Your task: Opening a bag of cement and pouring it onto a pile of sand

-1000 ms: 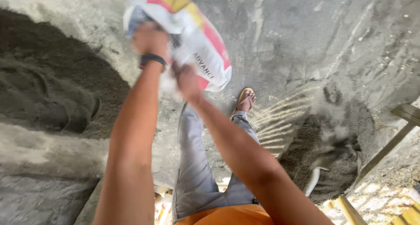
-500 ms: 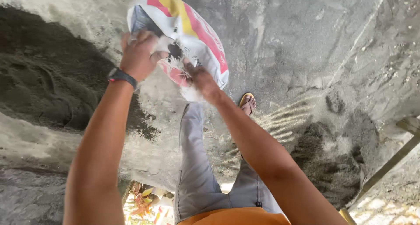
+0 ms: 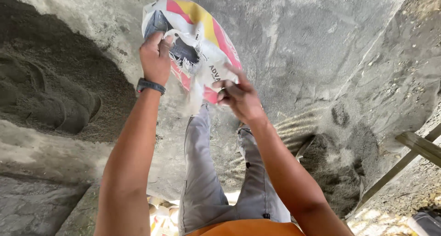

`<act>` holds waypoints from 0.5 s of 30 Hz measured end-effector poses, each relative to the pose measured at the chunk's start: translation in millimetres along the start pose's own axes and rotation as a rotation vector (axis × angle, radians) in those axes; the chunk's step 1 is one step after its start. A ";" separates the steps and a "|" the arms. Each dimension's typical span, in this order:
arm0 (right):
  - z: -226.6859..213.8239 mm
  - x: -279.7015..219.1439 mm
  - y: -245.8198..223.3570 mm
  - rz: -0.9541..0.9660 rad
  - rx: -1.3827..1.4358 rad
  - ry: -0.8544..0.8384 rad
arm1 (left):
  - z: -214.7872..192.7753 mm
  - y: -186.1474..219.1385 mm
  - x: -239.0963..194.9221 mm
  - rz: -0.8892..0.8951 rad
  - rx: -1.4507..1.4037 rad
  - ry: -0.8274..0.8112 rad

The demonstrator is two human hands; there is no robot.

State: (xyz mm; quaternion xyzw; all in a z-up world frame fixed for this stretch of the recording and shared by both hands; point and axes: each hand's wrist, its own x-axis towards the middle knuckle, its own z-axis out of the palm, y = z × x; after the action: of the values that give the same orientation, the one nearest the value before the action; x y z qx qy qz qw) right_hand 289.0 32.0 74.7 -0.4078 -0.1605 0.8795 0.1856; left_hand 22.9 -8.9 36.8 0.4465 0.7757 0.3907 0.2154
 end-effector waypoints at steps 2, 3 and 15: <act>-7.8 -6.7 -10.9 -0.251 -0.437 -0.002 | -2.8 9.1 -7.3 0.106 -0.063 0.156; -4.3 -0.9 -11.8 -0.257 -0.438 -0.005 | -5.2 8.6 -11.9 0.112 -0.064 0.159; 41.4 107.2 14.2 -1.115 -1.166 -0.390 | -39.8 -21.4 -13.4 0.304 0.447 -0.132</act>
State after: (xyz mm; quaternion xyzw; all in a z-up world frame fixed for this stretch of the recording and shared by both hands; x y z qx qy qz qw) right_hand 189.9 63.1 23.6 -0.1394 -0.7985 0.4891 0.3221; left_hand -8.8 -43.3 43.4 0.6185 0.7511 0.2078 0.1004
